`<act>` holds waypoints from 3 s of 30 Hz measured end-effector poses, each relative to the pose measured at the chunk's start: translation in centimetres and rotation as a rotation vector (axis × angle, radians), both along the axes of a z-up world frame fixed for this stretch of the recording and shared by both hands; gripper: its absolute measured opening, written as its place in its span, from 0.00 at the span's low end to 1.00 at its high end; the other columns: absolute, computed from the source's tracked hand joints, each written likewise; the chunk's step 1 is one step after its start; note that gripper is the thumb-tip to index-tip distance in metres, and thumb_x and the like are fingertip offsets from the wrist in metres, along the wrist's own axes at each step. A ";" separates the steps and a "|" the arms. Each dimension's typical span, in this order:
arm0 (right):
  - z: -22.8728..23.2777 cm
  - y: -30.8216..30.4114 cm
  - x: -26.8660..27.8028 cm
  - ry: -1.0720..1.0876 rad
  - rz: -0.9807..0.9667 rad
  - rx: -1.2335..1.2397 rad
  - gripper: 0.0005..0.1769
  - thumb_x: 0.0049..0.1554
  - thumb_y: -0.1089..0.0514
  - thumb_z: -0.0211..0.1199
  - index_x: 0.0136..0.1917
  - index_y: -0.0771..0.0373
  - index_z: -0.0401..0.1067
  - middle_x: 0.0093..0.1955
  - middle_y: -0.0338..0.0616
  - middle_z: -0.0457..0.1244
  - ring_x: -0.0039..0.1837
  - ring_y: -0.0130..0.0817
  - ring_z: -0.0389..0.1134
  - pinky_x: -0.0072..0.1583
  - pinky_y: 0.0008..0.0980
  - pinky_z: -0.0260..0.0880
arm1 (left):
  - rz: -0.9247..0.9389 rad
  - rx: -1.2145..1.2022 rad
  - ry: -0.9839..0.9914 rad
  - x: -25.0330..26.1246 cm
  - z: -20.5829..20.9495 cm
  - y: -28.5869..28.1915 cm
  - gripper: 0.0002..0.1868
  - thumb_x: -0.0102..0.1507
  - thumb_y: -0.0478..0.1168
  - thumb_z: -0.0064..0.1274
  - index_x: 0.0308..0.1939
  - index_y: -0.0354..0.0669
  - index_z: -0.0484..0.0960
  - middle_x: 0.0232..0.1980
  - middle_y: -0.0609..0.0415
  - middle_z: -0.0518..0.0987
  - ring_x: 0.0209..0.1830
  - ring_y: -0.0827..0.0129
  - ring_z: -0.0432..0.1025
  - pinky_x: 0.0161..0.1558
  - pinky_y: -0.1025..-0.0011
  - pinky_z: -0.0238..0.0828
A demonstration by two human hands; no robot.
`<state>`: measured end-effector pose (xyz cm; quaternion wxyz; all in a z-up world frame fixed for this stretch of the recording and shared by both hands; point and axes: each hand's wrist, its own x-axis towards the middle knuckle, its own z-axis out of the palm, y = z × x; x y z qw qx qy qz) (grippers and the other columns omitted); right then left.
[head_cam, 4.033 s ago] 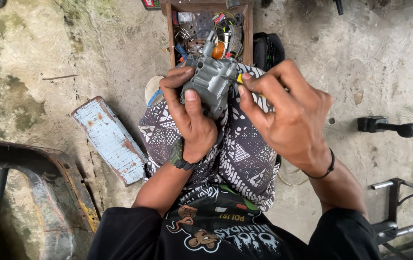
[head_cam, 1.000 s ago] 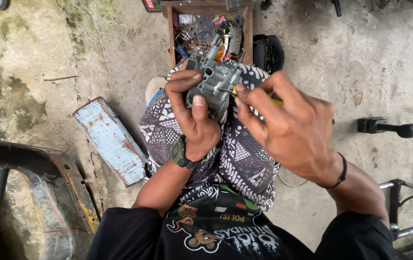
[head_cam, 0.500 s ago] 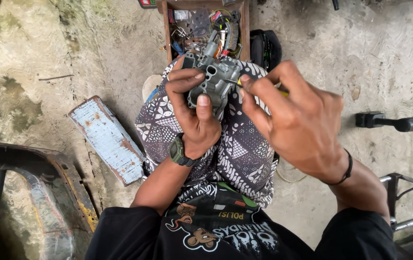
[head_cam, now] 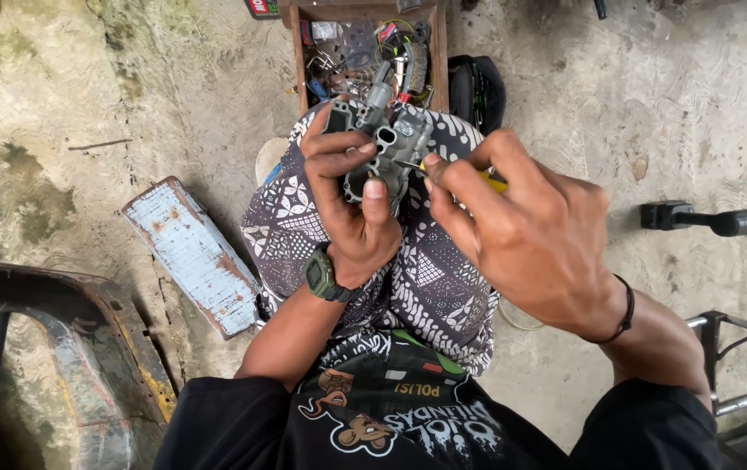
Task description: The person uses a yellow utility knife to scrape and clean a small metal mechanical part held in their hands. They rotate the part to access different surfaces and continue scraping throughout the clip.
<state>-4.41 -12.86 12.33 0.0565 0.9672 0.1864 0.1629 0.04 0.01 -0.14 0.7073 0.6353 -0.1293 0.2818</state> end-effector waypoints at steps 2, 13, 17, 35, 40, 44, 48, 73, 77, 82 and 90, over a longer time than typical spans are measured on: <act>0.1 -0.3 0.3 -0.013 -0.005 0.008 0.14 0.71 0.50 0.75 0.44 0.50 0.75 0.47 0.33 0.63 0.31 0.21 0.59 0.30 0.23 0.48 | -0.008 0.011 0.007 0.0 -0.2 0.1 0.15 0.74 0.52 0.37 0.47 0.45 0.68 0.46 0.49 0.71 0.56 0.57 0.66 0.77 0.44 0.55; 0.0 -0.1 0.0 0.019 -0.014 -0.033 0.15 0.71 0.47 0.72 0.44 0.48 0.73 0.47 0.32 0.63 0.30 0.22 0.60 0.28 0.23 0.51 | -0.024 0.032 -0.010 0.2 -0.3 0.1 0.15 0.74 0.53 0.38 0.47 0.46 0.68 0.45 0.50 0.71 0.55 0.58 0.67 0.77 0.43 0.54; 0.0 0.1 0.1 -0.026 0.007 -0.036 0.15 0.71 0.49 0.73 0.44 0.49 0.73 0.46 0.33 0.62 0.30 0.20 0.57 0.29 0.22 0.49 | -0.038 0.034 -0.007 0.2 -0.2 0.4 0.15 0.74 0.52 0.38 0.46 0.45 0.69 0.44 0.51 0.72 0.51 0.61 0.67 0.76 0.45 0.53; 0.6 -2.2 0.3 -0.045 0.000 -0.200 0.14 0.72 0.42 0.73 0.47 0.45 0.74 0.47 0.29 0.62 0.33 0.18 0.60 0.31 0.21 0.48 | -0.463 0.145 0.097 2.1 2.5 2.0 0.19 0.75 0.52 0.33 0.48 0.39 0.68 0.49 0.47 0.70 0.52 0.56 0.67 0.56 0.60 0.65; 0.6 -2.6 0.1 -0.095 0.025 -0.227 0.15 0.72 0.45 0.75 0.44 0.43 0.75 0.45 0.27 0.62 0.36 0.18 0.64 0.32 0.20 0.50 | -0.499 0.221 0.090 2.2 2.8 2.3 0.20 0.75 0.52 0.32 0.49 0.38 0.69 0.48 0.46 0.70 0.52 0.56 0.67 0.55 0.60 0.64; 1.3 -3.4 0.2 0.122 0.045 -0.136 0.09 0.69 0.43 0.70 0.50 0.45 0.76 0.46 0.29 0.61 0.34 0.20 0.63 0.27 0.22 0.53 | -0.568 0.309 0.088 2.4 3.1 2.5 0.21 0.75 0.52 0.32 0.48 0.37 0.69 0.49 0.47 0.70 0.53 0.57 0.66 0.56 0.62 0.64; 1.7 -4.0 0.1 0.172 0.041 0.027 0.10 0.70 0.45 0.69 0.50 0.49 0.77 0.45 0.30 0.62 0.33 0.22 0.56 0.29 0.25 0.51 | -0.577 0.293 0.109 2.8 3.2 2.8 0.17 0.75 0.49 0.32 0.50 0.39 0.69 0.48 0.48 0.72 0.50 0.59 0.67 0.53 0.62 0.63; -1.4 0.3 7.1 -0.051 0.522 0.587 0.42 0.61 0.37 0.62 0.67 0.81 0.69 0.60 0.70 0.70 0.59 0.58 0.76 0.60 0.50 0.81 | -0.801 -0.616 0.428 3.0 6.5 8.6 0.25 0.69 0.61 0.47 0.58 0.47 0.74 0.62 0.49 0.78 0.57 0.65 0.73 0.42 0.64 0.81; -0.2 0.6 6.7 -0.076 0.469 0.580 0.45 0.59 0.39 0.72 0.69 0.82 0.67 0.64 0.70 0.69 0.60 0.55 0.75 0.60 0.46 0.79 | -0.881 -0.797 0.390 1.7 6.1 6.5 0.41 0.65 0.64 0.55 0.75 0.47 0.64 0.73 0.46 0.70 0.69 0.54 0.71 0.60 0.50 0.81; 3.2 0.7 6.8 -0.006 0.462 0.500 0.43 0.62 0.46 0.82 0.72 0.79 0.65 0.67 0.69 0.67 0.67 0.59 0.73 0.68 0.49 0.76 | -0.791 -0.898 0.251 3.1 8.2 4.0 0.27 0.75 0.55 0.53 0.72 0.45 0.71 0.67 0.50 0.74 0.64 0.66 0.72 0.68 0.65 0.71; 5.2 -4.1 7.5 0.019 0.348 0.406 0.28 0.78 0.50 0.51 0.63 0.80 0.78 0.57 0.62 0.69 0.55 0.53 0.71 0.52 0.44 0.64 | -0.787 -0.993 0.577 5.8 8.5 2.9 0.23 0.64 0.43 0.48 0.63 0.42 0.70 0.57 0.45 0.73 0.51 0.55 0.72 0.49 0.48 0.81</act>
